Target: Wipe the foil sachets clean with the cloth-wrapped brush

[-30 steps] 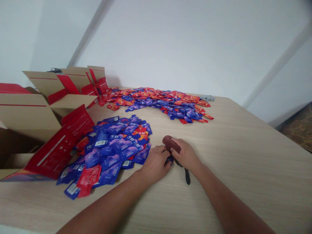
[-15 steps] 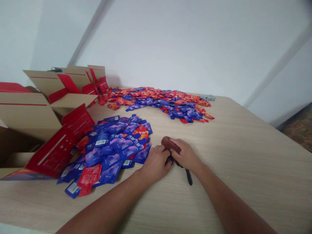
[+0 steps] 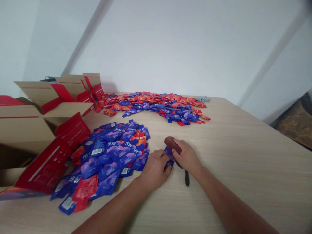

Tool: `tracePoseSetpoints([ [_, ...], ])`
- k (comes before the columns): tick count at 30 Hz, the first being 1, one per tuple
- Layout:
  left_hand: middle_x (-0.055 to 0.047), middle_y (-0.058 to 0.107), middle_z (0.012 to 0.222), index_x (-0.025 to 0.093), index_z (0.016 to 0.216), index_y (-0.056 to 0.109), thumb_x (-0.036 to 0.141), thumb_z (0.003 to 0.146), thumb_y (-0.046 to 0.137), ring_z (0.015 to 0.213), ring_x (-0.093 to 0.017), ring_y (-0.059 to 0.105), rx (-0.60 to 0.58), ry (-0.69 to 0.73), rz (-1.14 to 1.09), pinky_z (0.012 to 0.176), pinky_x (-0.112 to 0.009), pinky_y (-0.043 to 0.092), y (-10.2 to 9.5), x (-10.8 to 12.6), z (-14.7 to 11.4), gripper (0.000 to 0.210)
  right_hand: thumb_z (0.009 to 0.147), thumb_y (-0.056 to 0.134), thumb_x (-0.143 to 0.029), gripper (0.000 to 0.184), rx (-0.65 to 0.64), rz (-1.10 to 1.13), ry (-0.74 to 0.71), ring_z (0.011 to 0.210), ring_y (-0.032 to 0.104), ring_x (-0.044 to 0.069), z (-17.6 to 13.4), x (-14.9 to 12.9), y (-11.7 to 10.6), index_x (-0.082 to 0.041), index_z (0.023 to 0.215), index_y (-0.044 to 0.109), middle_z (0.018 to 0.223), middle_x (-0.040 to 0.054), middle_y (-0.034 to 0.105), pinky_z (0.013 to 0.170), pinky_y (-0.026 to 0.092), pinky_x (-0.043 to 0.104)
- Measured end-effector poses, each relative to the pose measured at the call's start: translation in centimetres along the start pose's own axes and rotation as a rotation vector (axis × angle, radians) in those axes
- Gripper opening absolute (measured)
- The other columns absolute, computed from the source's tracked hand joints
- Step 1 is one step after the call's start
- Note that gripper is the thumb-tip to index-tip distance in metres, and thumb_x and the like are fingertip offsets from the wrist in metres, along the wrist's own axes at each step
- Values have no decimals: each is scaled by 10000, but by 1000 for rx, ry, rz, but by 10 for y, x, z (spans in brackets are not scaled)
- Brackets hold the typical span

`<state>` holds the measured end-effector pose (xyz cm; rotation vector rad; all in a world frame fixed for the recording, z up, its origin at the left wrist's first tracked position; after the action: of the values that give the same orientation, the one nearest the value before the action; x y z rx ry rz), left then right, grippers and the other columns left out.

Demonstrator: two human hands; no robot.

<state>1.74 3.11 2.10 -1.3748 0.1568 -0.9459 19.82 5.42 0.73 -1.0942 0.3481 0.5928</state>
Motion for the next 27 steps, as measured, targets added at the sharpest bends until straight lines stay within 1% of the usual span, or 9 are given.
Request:
tracePoseSetpoints([
  [3,-72,665,1217,274,1137,717,218,890,695,1154,-283,614,1,-1,7,1017,-436,497,0,0,0,254,926,644,-246,477,51,68,-33,1210,689,312,-1,-6,-5,-230,1403,654,1317,130,724,1095,545,502],
  [5,-78,668,1190,258,1096,715,223,890,696,1124,-280,622,2,-8,21,986,-428,504,1,-1,1,209,925,644,-234,503,46,135,-77,1221,686,295,-3,-11,-6,-242,1428,639,1342,116,715,1099,549,485],
  [8,-93,672,1153,230,1030,709,240,895,696,1098,-283,628,6,-12,41,960,-428,511,3,-2,1,137,919,647,-218,517,-42,191,-154,1203,694,275,-5,-17,-2,-262,1434,644,1334,98,723,1086,559,458],
  [10,-99,675,1169,223,1026,709,243,893,702,1123,-288,626,11,0,38,979,-432,509,3,-1,1,134,923,644,-220,515,-105,175,-178,1189,696,274,-5,-17,2,-262,1436,651,1316,96,732,1077,561,458],
  [13,-91,676,1184,230,1072,721,232,900,695,1147,-284,621,23,11,25,1005,-431,504,3,-1,1,174,931,644,-245,519,-131,111,-142,1189,690,285,-3,-8,7,-247,1450,650,1313,108,731,1082,552,467],
  [17,-76,671,1205,252,1124,728,224,902,693,1168,-278,613,21,4,11,1031,-427,498,1,0,0,227,933,644,-264,513,-108,44,-81,1170,696,299,1,3,8,-222,1444,661,1292,126,734,1072,548,464],
  [21,-65,671,1214,265,1131,724,231,905,695,1184,-277,605,12,3,4,1032,-419,493,-1,1,0,231,942,631,-266,497,-69,1,-28,1170,695,312,2,7,4,-215,1435,665,1275,134,737,1068,545,474],
  [24,-66,669,1220,264,1130,723,227,903,694,1191,-276,602,6,4,0,1034,-419,486,-1,1,0,231,937,636,-265,499,-44,26,-13,1174,692,316,1,6,2,-220,1433,661,1278,132,732,1068,546,492],
  [27,-63,663,1235,269,1128,720,208,886,698,1173,-271,606,3,-17,2,1018,-418,485,0,0,0,251,930,643,-258,501,-18,109,-22,1179,691,307,0,0,-1,-230,1430,658,1289,120,728,1068,551,493],
])
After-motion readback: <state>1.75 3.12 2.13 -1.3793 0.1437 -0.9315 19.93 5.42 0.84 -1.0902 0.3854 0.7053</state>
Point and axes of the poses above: each hand's wrist, its own z-axis towards the middle knuckle, its own y-axis out of the palm, x = y × z, the point moved 5 cm from there along z, towards the middle knuckle
